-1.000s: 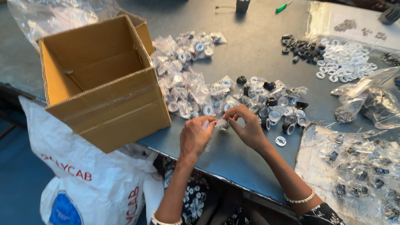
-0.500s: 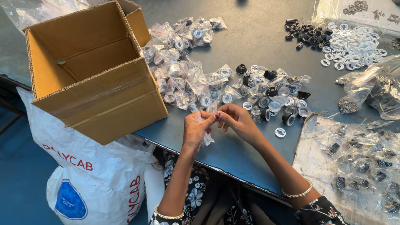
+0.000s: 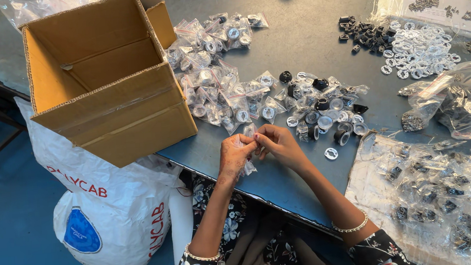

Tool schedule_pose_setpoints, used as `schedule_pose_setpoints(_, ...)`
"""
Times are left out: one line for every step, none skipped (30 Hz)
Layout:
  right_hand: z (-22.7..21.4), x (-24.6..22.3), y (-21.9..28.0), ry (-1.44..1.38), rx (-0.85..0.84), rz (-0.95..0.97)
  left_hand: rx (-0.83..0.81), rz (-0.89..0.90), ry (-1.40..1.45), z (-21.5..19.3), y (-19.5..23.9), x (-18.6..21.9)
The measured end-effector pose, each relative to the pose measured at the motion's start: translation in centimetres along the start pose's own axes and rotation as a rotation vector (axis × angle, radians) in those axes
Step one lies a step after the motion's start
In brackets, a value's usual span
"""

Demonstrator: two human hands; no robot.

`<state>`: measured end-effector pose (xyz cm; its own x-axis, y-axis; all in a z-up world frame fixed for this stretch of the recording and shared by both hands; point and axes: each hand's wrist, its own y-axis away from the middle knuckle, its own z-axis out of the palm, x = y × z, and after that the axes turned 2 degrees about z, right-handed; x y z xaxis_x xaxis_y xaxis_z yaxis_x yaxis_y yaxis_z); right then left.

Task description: The person sits at a workbench and repeatedly picks small metal hardware pieces, places them into clear plastic bags, and sets the filled bags aside. The person also moves a cardboard box and a large white sack on the floor to clear space.

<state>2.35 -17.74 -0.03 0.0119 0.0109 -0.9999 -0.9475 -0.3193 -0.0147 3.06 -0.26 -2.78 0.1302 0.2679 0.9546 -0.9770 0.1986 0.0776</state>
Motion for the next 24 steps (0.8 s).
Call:
schedule_pose_setpoints(-0.1, -0.1, 0.0, -0.009, -0.002, 0.007, -0.027, 0.006, 0.04, -0.1, -0.1, -0.1)
schedule_pose_setpoints(-0.1, -0.1, 0.0, -0.019, -0.004, 0.014, -0.054, 0.011, 0.079, -0.2, -0.1, 0.0)
schedule_pose_setpoints(-0.2, -0.2, 0.0, -0.029, -0.006, 0.021, -0.073, -0.022, 0.101, -0.4, 0.0, 0.1)
schedule_pose_setpoints(-0.2, -0.3, 0.1, -0.015, -0.006, 0.012, -0.092, -0.055, 0.122, -0.7, 0.1, 0.5)
schedule_pose_setpoints(-0.2, -0.4, 0.2, -0.001, -0.007, 0.004, -0.112, -0.088, 0.143, -0.7, 0.2, 0.9)
schedule_pose_setpoints(-0.2, -0.6, 0.2, 0.012, -0.007, -0.005, -0.122, -0.048, 0.001, -0.7, 0.4, 1.4)
schedule_pose_setpoints(0.0, -0.7, 0.3, 0.113, 0.038, -0.039, -0.133, -0.008, -0.141, -0.7, 0.7, 2.0)
schedule_pose_setpoints(0.2, -0.9, 0.4, 0.214, 0.082, -0.073, -0.143, 0.032, -0.283, -0.6, 1.1, 2.6)
schedule_pose_setpoints(0.5, -1.1, 0.5, 0.316, 0.127, -0.106, -0.113, 0.121, -0.441, -0.4, 1.4, 3.2)
schedule_pose_setpoints(0.8, -1.3, 0.7, 0.383, 0.176, -0.127, -0.082, 0.21, -0.597, -0.1, 1.8, 3.7)
schedule_pose_setpoints(1.2, -1.5, 0.8, 0.451, 0.226, -0.147, -0.05, 0.299, -0.752, 0.2, 2.1, 4.2)
schedule_pose_setpoints(1.4, -1.8, 0.8, 0.522, 0.276, -0.17, 0.026, 0.315, -0.808, 0.4, 2.1, 4.8)
schedule_pose_setpoints(1.6, -2.0, 1.0, 0.566, 0.309, -0.21, 0.103, 0.331, -0.863, 0.4, 2.2, 5.5)
schedule_pose_setpoints(1.8, -2.3, 1.2, 0.606, 0.343, -0.253, 0.18, 0.347, -0.921, 0.4, 2.2, 6.1)
schedule_pose_setpoints(2.1, -2.4, 1.3, 0.647, 0.377, -0.296, 0.217, 0.371, -0.932, 0.6, 2.2, 6.5)
schedule_pose_setpoints(2.3, -2.5, 1.3, 0.665, 0.371, -0.295, 0.257, 0.393, -0.941, 0.8, 2.4, 6.9)
schedule_pose_setpoints(2.5, -2.4, 1.4, 0.683, 0.366, -0.294, 0.297, 0.415, -0.951, 1.0, 2.5, 7.2)
schedule_pose_setpoints(2.7, -2.3, 1.4, 0.698, 0.361, -0.293, 0.288, 0.416, -0.949, 1.2, 2.6, 7.4)
schedule_pose_setpoints(2.6, -2.2, 1.4, 0.641, 0.365, -0.283, 0.279, 0.418, -0.947, 1.3, 2.6, 7.7)
schedule_pose_setpoints(2.4, -2.1, 1.5, 0.583, 0.37, -0.273, 0.268, 0.418, -0.946, 1.5, 2.7, 7.9)
schedule_pose_setpoints(2.1, -2.0, 1.4, 0.524, 0.375, -0.262, 0.275, 0.419, -0.918, 1.6, 2.8, 8.1)
schedule_pose_setpoints(1.8, -1.9, 1.2, 0.365, 0.361, -0.166, 0.28, 0.421, -0.888, 1.8, 2.7, 8.2)
schedule_pose_setpoints(1.3, -1.8, 0.9, 0.206, 0.345, -0.071, 0.285, 0.423, -0.858, 1.9, 2.6, 8.3)
schedule_pose_setpoints(0.9, -1.8, 0.6, 0.049, 0.328, 0.021, 0.265, 0.354, -0.731, 1.9, 2.5, 8.4)
